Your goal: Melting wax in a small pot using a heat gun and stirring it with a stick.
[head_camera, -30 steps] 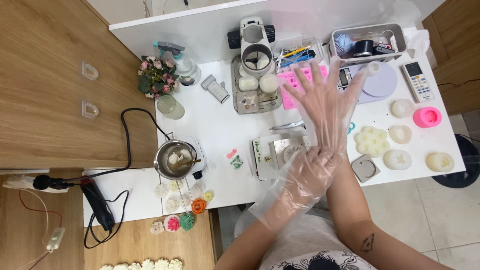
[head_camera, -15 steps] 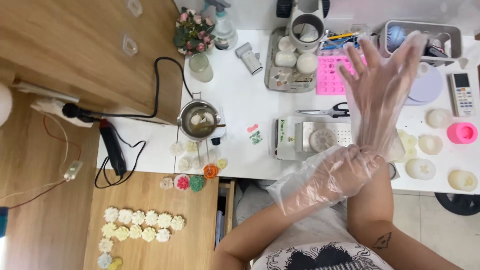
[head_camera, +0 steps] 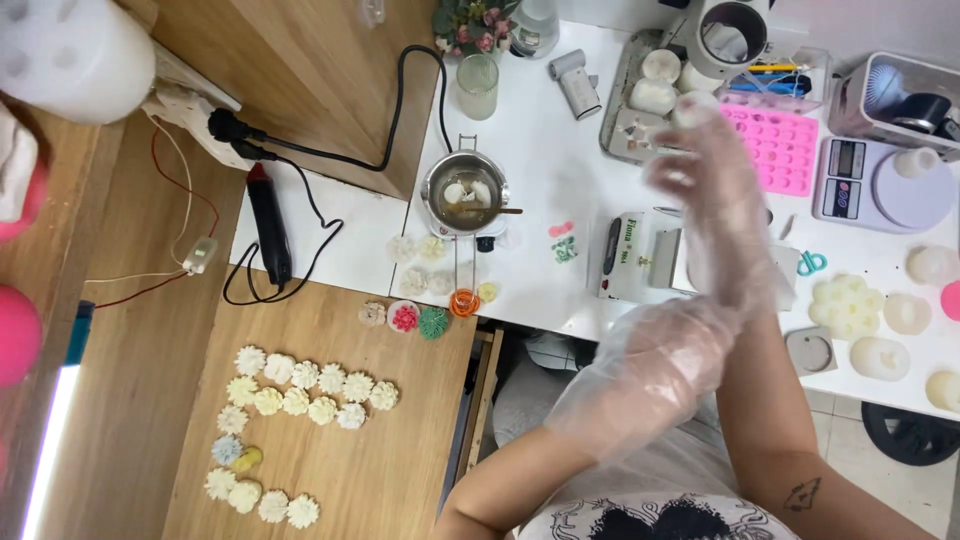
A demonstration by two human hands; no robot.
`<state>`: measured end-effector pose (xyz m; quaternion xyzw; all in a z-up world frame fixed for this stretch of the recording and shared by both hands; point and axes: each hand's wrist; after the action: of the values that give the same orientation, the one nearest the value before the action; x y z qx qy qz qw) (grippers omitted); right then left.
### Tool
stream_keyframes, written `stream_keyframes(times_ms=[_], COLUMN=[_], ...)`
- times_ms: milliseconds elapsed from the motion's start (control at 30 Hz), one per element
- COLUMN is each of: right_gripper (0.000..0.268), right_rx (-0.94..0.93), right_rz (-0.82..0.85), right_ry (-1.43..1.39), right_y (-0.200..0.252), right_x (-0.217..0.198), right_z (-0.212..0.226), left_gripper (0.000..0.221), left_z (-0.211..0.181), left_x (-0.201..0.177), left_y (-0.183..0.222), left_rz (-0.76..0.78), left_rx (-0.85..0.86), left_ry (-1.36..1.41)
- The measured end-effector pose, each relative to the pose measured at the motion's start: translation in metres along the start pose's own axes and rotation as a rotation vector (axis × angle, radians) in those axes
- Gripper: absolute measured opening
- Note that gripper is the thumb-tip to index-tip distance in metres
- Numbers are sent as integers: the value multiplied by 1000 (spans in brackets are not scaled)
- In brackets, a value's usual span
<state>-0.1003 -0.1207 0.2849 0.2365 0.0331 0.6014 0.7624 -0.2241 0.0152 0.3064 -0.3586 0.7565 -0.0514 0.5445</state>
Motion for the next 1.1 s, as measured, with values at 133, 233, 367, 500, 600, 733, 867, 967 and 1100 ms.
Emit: stream_keyframes(times_ms=[133, 233, 367, 500, 600, 733, 867, 967, 1100], right_gripper=[82, 66, 31, 10, 13, 19, 22, 22, 22], right_rx=[196, 185, -23, -306, -229, -263, -304, -638, -891], right_rz=[244, 236, 397, 326, 410, 582, 677, 702, 624], right_ry=[648, 886, 631, 780, 661, 539, 619, 714, 982], right_y=[-28, -34, -62, -86, -112, -141, -134, -115, -119], right_x=[36, 73, 74, 81, 92, 115, 114, 97, 84], right_z=[-76, -107, -160, -160, -173, -194, -174, -137, -114], left_gripper=[22, 22, 22, 22, 22, 23, 24, 24, 32], left_z=[-4, -11, -19, -23, -33, -44, -36, -20, 70], left_x=[-60, -72, -77, -79, -81, -86, -111, -111, -21], left_y=[37, 35, 12, -17, -38, -61, -71, -53, 66], left_rz=[-81, -79, -108, -159, -193, -245, -271, -255, -233], left_rx=[-249, -427, -669, -927, -1137, -1414, -1621, -1749, -1697], left_ry=[300, 297, 282, 248, 231, 215, 169, 155, -58])
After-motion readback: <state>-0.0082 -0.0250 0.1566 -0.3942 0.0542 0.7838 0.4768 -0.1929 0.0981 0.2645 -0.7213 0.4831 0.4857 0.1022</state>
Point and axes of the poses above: each hand's wrist, its own y-axis away from the middle knuckle, its own x-axis out of the palm, z = x × y, and after that the axes turned 11 degrees about x, right-handed
